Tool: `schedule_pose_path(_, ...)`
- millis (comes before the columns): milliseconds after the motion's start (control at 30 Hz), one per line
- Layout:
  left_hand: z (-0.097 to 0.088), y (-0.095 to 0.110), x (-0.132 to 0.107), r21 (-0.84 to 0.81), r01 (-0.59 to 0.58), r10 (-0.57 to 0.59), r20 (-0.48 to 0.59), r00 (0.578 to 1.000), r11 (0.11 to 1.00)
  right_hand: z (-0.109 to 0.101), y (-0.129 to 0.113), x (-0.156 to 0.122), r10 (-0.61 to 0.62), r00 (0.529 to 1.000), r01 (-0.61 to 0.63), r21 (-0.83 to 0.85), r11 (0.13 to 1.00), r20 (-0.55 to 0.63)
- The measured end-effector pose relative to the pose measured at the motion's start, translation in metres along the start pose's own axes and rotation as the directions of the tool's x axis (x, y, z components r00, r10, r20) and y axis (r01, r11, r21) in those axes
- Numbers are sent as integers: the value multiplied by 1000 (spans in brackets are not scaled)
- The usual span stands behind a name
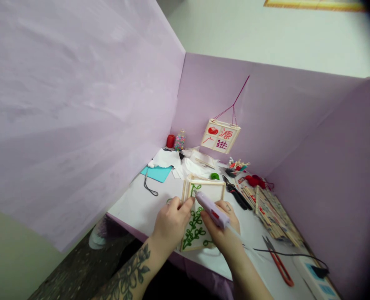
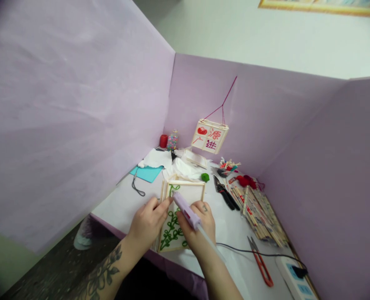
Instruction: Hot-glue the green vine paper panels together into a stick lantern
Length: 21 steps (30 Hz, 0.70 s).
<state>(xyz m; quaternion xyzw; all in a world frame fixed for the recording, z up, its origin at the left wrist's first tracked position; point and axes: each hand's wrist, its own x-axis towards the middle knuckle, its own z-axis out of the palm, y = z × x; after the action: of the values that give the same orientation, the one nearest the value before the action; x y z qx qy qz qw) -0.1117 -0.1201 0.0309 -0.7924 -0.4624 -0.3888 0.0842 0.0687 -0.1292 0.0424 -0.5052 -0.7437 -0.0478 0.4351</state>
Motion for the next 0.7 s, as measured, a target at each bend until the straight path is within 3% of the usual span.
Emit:
schedule_pose_path(367, 0, 0, 0, 1, -9, 9, -8, 1000, 1000, -1, -7, 5, -47, 998, 48, 0, 999, -38)
schedule_pose_path(700, -3, 0, 2, 18, -7, 6, 3, 1000, 1000, -3, -8, 5, 71, 997, -71, 14, 997, -15)
